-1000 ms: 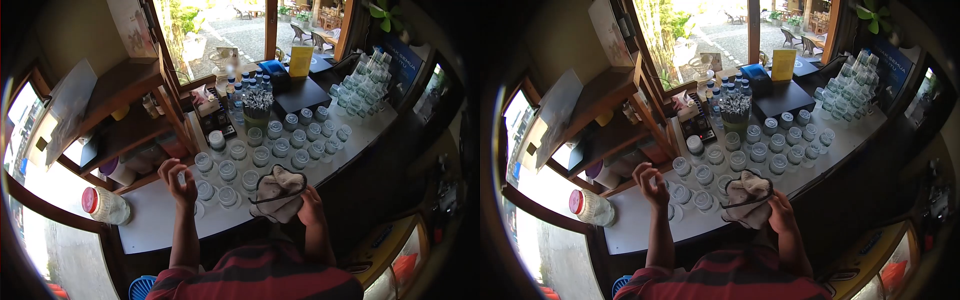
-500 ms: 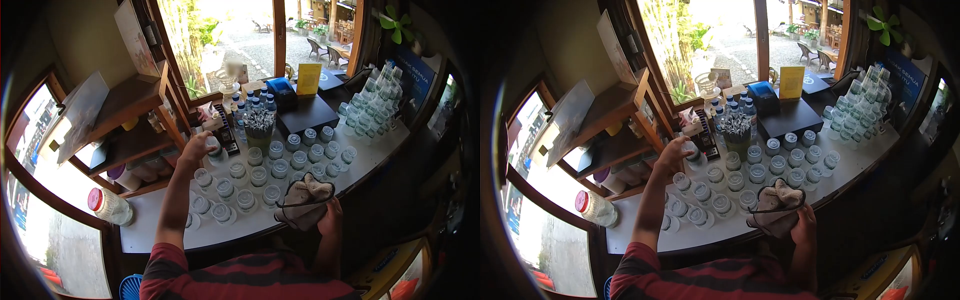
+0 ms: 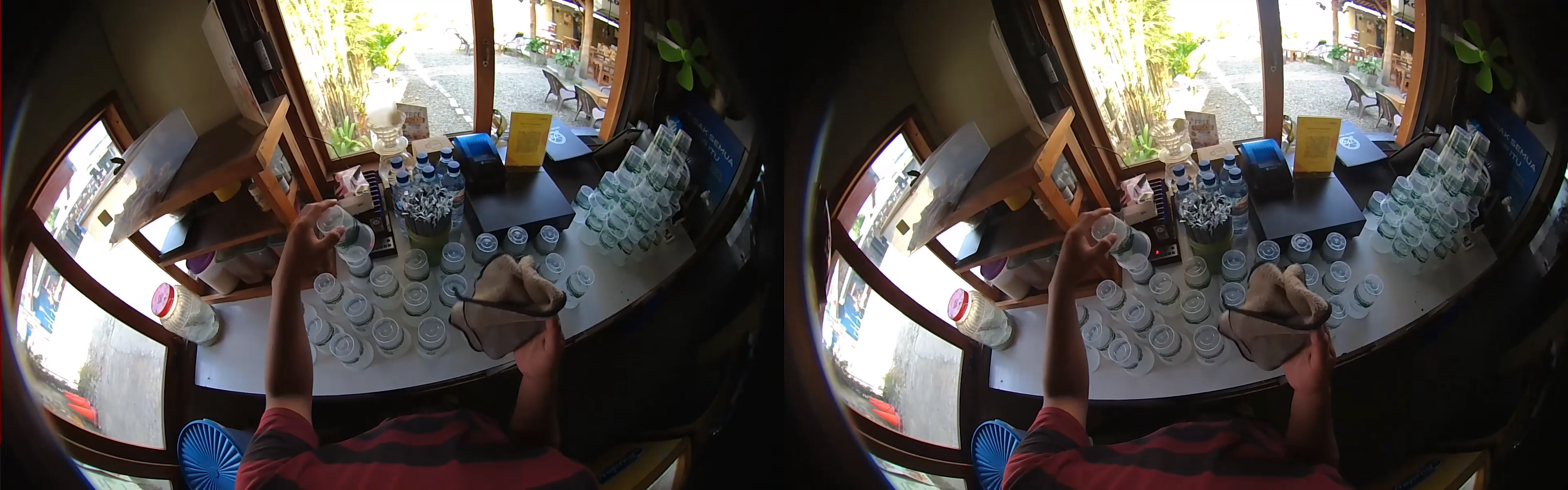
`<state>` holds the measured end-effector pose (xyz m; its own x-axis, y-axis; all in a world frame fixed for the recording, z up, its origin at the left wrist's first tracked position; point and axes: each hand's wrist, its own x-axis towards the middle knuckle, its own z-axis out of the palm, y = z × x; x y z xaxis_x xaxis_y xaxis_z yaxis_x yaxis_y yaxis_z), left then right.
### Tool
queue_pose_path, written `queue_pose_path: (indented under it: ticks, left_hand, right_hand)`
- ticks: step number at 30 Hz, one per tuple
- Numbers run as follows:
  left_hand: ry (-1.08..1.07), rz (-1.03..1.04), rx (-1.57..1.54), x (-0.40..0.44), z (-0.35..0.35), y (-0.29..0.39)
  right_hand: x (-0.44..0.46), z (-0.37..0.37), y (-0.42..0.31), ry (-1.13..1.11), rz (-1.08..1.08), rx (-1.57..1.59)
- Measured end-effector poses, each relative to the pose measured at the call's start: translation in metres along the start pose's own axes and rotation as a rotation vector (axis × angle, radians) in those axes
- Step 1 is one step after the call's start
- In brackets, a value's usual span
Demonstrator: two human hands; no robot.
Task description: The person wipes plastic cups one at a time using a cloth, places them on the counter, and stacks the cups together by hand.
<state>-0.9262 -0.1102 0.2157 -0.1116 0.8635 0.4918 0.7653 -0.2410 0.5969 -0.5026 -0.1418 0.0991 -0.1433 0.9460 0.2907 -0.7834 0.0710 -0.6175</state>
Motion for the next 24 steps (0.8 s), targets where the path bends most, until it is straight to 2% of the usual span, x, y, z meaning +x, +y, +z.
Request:
queue_pose_path:
  ticks: [2,3,5,6,7,8,9,10,12,13,15,16,17,18,20,22,23,24]
  left_hand:
    - [0.138,0.106,-0.078,-0.014,0.002,0.043]
    - [0.198,0.167,-0.116,-0.024,0.010,0.061]
    - [0.153,0.291,-0.175,-0.050,0.039,0.106]
    - [0.093,0.290,-0.330,-0.068,0.060,0.125]
    - [0.146,0.339,-0.448,-0.084,0.085,0.138]
    - [0.251,0.291,-0.527,-0.104,0.102,0.140]
    - [0.233,0.247,-0.521,-0.118,0.106,0.146]
    - [0.254,0.304,-0.527,-0.129,0.109,0.145]
    - [0.274,0.378,-0.389,-0.146,0.102,0.137]
    - [0.414,0.315,-0.384,-0.148,0.095,0.126]
    - [0.672,0.187,-0.301,-0.137,0.064,0.102]
    - [0.786,0.123,-0.225,-0.135,0.043,0.093]
    - [0.865,0.093,-0.224,-0.139,0.024,0.084]
    - [0.940,0.064,-0.225,-0.146,0.005,0.076]
    - [0.951,-0.027,-0.122,-0.168,-0.028,0.051]
    - [1.023,-0.093,-0.124,-0.191,-0.054,0.014]
    - [1.046,-0.125,-0.026,-0.203,-0.067,-0.008]
    - [1.032,-0.215,0.006,-0.215,-0.079,-0.027]
  right_hand:
    - [0.003,0.001,0.019,-0.068,-0.133,-0.074]
    - [0.004,0.025,0.032,-0.145,-0.210,-0.096]
    - [0.011,0.048,0.045,-0.472,-0.394,-0.644]
    - [0.016,0.056,0.049,-0.723,-0.507,-1.174]
    - [0.020,0.083,0.040,-0.624,-0.500,-1.103]
    - [0.023,0.110,0.032,-0.528,-0.498,-1.025]
    - [0.019,0.110,0.031,-0.398,-0.251,-0.908]
    - [0.020,0.110,0.032,-0.263,-0.010,-0.793]
    - [0.021,0.113,0.044,-0.363,-0.047,-0.709]
    - [0.010,0.121,0.054,-0.480,-0.159,-0.755]
    - [-0.002,0.140,0.067,-0.713,-0.133,-0.760]
    - [-0.005,0.142,0.068,-0.918,-0.108,-0.788]
    - [-0.014,0.140,0.076,-1.064,0.082,-0.720]
    - [-0.033,0.138,0.095,-1.110,0.115,-0.584]
    - [-0.039,0.167,0.086,-1.195,0.443,-0.433]
    - [-0.032,0.172,0.091,-1.164,0.589,-0.342]
    - [-0.028,0.170,0.093,-1.145,0.662,-0.299]
    - [-0.028,0.154,0.102,-1.040,0.808,-0.241]
